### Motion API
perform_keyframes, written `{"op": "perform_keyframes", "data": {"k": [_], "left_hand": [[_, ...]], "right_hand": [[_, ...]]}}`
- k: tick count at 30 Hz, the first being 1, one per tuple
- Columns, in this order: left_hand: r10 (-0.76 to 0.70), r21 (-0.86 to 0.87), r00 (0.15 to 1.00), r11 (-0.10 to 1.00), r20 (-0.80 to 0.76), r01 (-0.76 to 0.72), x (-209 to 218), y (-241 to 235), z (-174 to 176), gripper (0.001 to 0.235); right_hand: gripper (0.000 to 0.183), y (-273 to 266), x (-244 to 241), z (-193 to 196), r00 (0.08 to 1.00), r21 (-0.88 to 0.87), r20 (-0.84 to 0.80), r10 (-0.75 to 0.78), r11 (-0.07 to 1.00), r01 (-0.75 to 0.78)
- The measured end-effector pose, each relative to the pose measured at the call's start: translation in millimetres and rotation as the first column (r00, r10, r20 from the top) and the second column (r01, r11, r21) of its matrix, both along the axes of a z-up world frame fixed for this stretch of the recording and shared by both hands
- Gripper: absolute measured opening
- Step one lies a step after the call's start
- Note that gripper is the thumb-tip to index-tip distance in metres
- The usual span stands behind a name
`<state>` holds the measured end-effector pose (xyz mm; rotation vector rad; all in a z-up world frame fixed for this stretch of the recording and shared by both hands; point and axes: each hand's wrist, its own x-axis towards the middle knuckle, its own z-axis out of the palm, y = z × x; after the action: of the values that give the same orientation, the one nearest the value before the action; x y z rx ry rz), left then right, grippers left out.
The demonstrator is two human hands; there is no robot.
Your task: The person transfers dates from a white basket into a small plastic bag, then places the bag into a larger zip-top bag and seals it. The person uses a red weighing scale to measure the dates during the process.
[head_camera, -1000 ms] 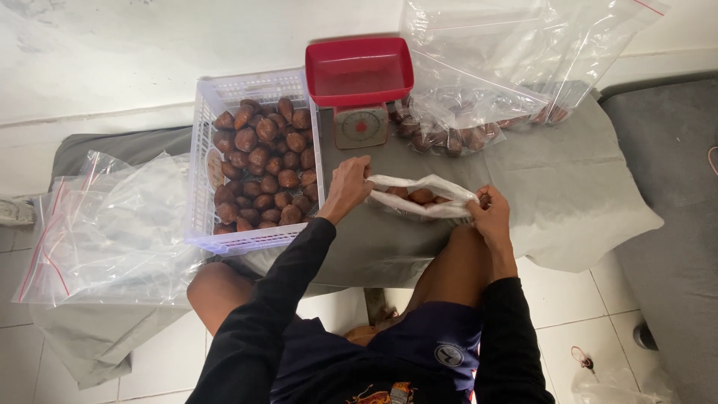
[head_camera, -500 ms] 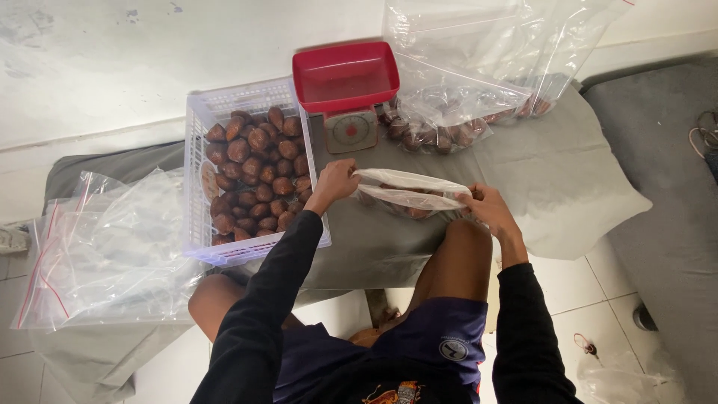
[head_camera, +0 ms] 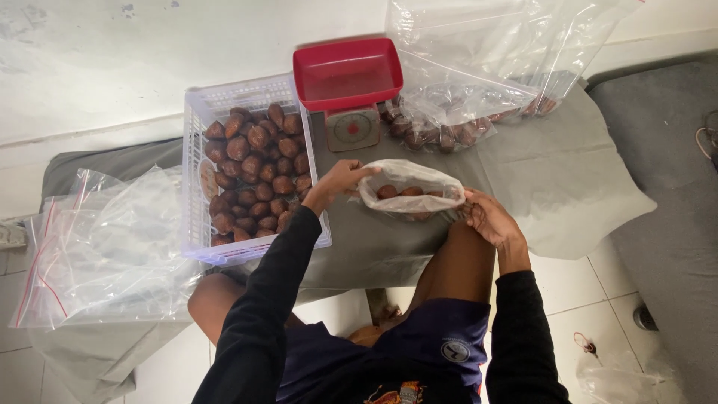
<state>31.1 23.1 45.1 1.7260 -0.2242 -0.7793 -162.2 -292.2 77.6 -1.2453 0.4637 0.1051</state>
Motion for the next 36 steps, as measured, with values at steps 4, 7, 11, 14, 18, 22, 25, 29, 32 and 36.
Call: {"op": "perform_keyframes", "data": {"k": [4, 7, 11, 14, 18, 22, 25, 29, 32, 36], "left_hand": [[0.041, -0.167, 0.987, 0.984, -0.154, -0.067, -8, 7, 51, 0.053], [-0.073, -0.159, 0.996, 0.984, 0.060, 0.082, -8, 17, 52, 0.045], [-0.122, -0.208, 0.981, 0.966, 0.149, 0.152, -17, 16, 63, 0.050], [-0.105, -0.197, 0.976, 0.970, 0.191, 0.143, -10, 13, 46, 0.047], [0.022, -0.176, 0.947, 0.984, 0.319, 0.037, 6, 4, -6, 0.035], [0.094, -0.081, 0.876, 0.995, 0.474, -0.063, 6, 4, -18, 0.023], [0.104, 0.046, 0.771, 0.984, 0.628, -0.170, -3, 8, -7, 0.021], [0.030, 0.163, 0.744, 0.969, 0.668, -0.185, -12, 9, 18, 0.016], [0.004, 0.201, 0.745, 0.962, 0.667, -0.185, -17, 10, 37, 0.014], [-0.016, 0.251, 0.749, 0.947, 0.663, -0.202, -13, 9, 36, 0.015]], "right_hand": [[0.031, -10, 15, -24, 0.999, 0.033, 0.044, 0.025, 0.999, -0.027], [0.021, -21, 22, -60, 0.989, 0.126, 0.146, 0.006, 0.992, -0.025], [0.019, -36, 21, -90, 0.980, 0.127, 0.197, -0.009, 0.992, -0.016], [0.017, -43, 21, -100, 0.977, 0.080, 0.212, -0.010, 0.997, -0.008], [0.019, -34, 17, -93, 0.977, -0.077, 0.207, -0.056, 0.994, 0.073], [0.021, -18, 13, -86, 0.962, -0.175, 0.250, -0.106, 0.973, 0.153], [0.024, -10, 10, -80, 0.956, -0.289, 0.262, -0.129, 0.935, 0.205], [0.017, -15, 6, -60, 0.965, -0.510, 0.241, -0.099, 0.833, 0.213], [0.014, -21, 8, -51, 0.976, -0.695, 0.203, -0.082, 0.690, 0.203], [0.018, -32, 16, -60, 0.980, -0.831, 0.183, -0.073, 0.522, 0.194]]}}
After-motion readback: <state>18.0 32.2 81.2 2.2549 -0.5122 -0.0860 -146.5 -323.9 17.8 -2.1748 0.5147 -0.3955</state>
